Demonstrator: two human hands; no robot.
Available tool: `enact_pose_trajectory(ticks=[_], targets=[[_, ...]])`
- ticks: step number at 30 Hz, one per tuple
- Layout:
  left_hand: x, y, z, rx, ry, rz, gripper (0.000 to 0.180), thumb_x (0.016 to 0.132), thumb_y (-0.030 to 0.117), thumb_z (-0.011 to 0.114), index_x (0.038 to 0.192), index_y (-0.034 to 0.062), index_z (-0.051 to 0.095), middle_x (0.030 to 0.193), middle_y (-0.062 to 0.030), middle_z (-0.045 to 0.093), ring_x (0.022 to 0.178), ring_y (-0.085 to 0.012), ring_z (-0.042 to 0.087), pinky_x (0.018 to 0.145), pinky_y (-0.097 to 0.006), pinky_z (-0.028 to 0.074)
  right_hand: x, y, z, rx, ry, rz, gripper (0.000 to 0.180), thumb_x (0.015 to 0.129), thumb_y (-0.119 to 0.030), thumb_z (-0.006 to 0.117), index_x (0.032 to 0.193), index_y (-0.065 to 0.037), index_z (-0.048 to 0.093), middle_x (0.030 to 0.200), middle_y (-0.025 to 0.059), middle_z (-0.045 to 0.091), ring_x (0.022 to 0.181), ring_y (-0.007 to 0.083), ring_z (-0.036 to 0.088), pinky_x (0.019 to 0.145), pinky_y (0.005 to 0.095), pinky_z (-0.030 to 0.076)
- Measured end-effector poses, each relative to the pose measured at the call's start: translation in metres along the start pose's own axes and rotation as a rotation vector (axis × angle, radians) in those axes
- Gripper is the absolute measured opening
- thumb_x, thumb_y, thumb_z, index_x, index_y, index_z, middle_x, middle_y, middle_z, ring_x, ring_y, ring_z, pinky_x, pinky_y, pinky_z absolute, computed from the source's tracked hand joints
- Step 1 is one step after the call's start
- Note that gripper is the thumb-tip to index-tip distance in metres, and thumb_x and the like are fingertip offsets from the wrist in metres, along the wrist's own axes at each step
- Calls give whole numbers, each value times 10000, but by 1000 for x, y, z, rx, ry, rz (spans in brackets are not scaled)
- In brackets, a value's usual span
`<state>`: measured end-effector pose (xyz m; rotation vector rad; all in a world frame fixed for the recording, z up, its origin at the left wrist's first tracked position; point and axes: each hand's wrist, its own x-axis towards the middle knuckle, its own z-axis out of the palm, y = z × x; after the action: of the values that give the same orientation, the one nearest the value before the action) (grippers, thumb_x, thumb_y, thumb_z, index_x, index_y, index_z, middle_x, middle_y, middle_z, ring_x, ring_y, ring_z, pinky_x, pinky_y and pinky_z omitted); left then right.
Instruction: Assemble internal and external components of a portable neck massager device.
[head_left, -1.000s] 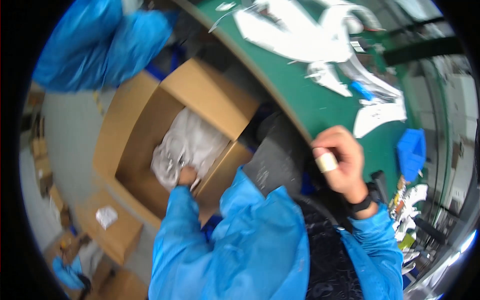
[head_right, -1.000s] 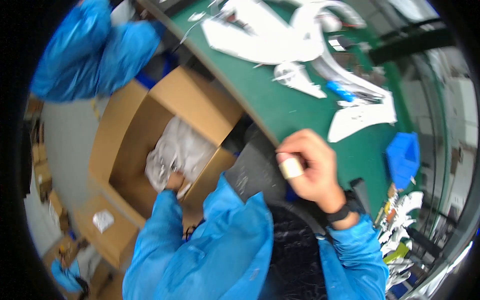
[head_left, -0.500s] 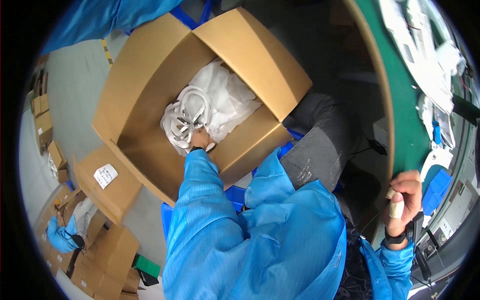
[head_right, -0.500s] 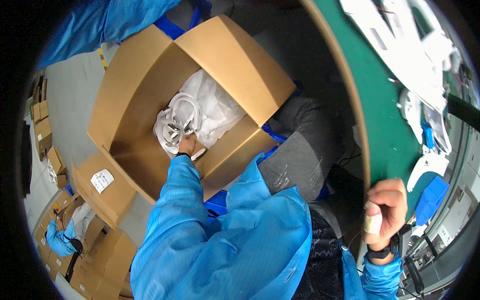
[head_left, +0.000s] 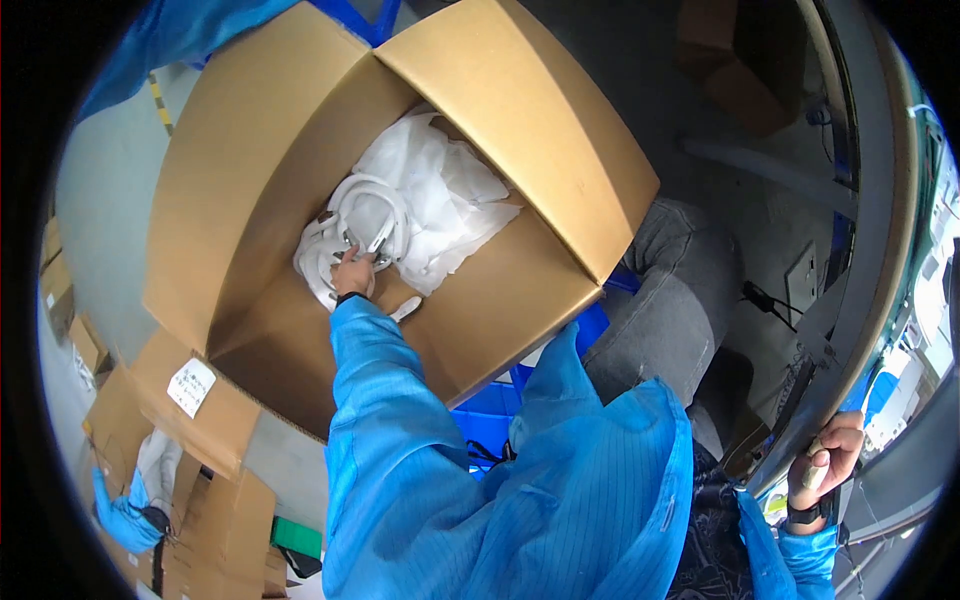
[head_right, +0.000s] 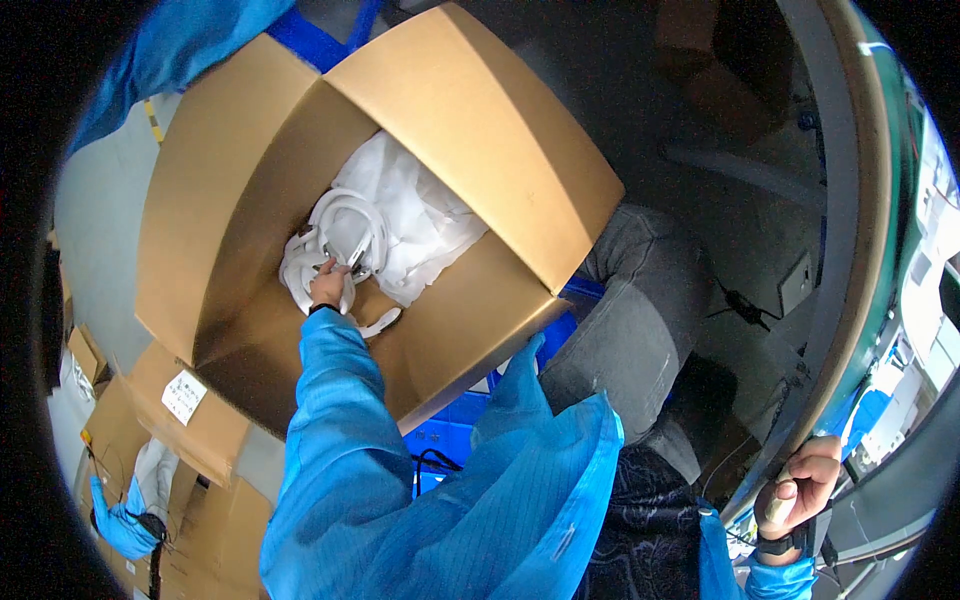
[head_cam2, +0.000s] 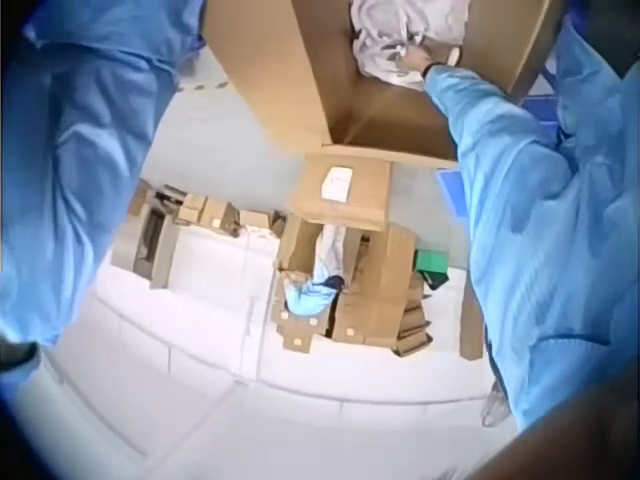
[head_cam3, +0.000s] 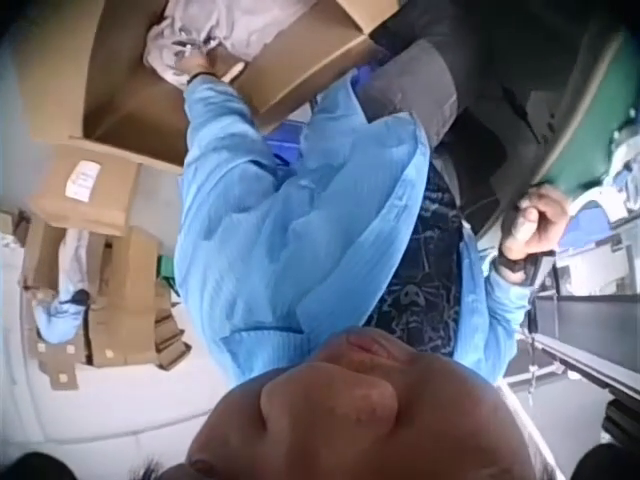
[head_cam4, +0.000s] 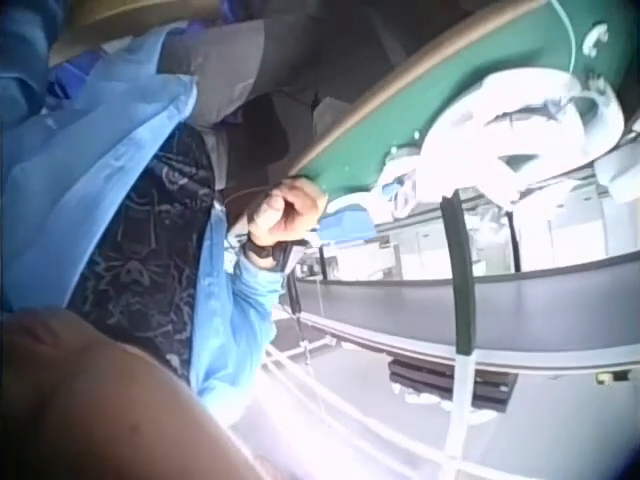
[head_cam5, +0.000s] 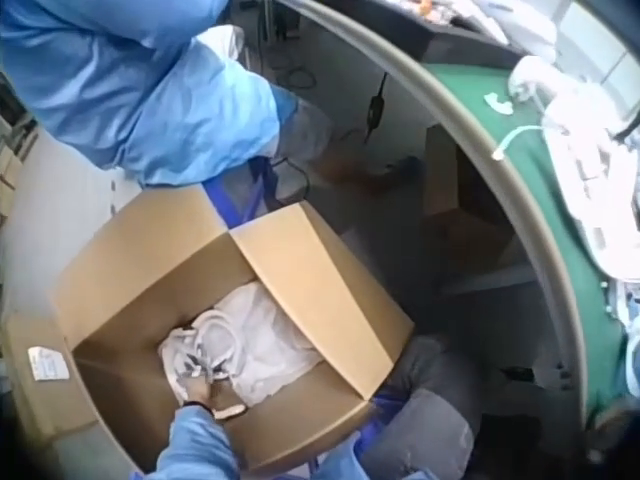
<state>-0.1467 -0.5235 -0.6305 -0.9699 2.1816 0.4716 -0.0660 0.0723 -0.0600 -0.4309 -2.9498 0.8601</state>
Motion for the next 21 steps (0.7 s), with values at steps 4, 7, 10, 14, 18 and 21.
enact_pose_trajectory(ticks=[4, 7, 10, 14, 18, 21], targets=[[42, -44, 15, -452, -141, 18, 596, 794, 378, 786, 1300, 74, 697, 1242, -218, 704, 1209, -339, 637, 1068, -370, 453, 4, -3, 3, -17, -1, 2, 474, 957, -533, 648, 865, -111, 451, 852, 38, 414, 765, 144, 368, 724, 294, 311], [47, -49, 27, -317, -2, 4, 573, 824, 339, 775, 1250, -37, 693, 1237, -222, 705, 1164, -314, 664, 1041, -347, 460, 2, 0, -2, 5, -5, 29, 471, 966, -531, 642, 860, -114, 451, 849, 31, 412, 763, 137, 363, 725, 293, 315], [14, -10, 29, -212, 59, 10, 401, 823, 410, 788, 1106, 127, 773, 1063, -120, 766, 1027, -286, 710, 1099, -443, 396, -1, -1, -4, -18, -17, 25, 452, 970, -517, 641, 858, -122, 450, 845, 27, 412, 760, 137, 358, 723, 296, 317], [-45, 23, 24, 74, 393, -9, 102, 789, 336, 783, 799, 237, 807, 824, -91, 768, 816, -311, 728, 910, -512, 505, 1, 3, -3, 12, -1, -8, 440, 965, -496, 645, 850, -116, 455, 818, 30, 413, 755, 150, 366, 709, 305, 307], [-69, 19, 32, -190, 439, 265, 31, 752, 84, 752, 782, 88, 744, 825, -167, 713, 778, -366, 683, 744, -474, 544, 2, 4, -6, 15, 8, -26, 425, 966, -455, 648, 834, -101, 455, 795, 50, 431, 738, 159, 377, 700, 310, 309], [-102, 47, 20, -193, 351, 534, 153, 742, 13, 739, 833, 44, 620, 926, -190, 645, 904, -408, 620, 822, -467, 499, 5, 0, -4, 35, -8, -26, 425, 965, -443, 653, 827, -94, 454, 781, 49, 429, 723, 162, 380, 683, 311, 308]])
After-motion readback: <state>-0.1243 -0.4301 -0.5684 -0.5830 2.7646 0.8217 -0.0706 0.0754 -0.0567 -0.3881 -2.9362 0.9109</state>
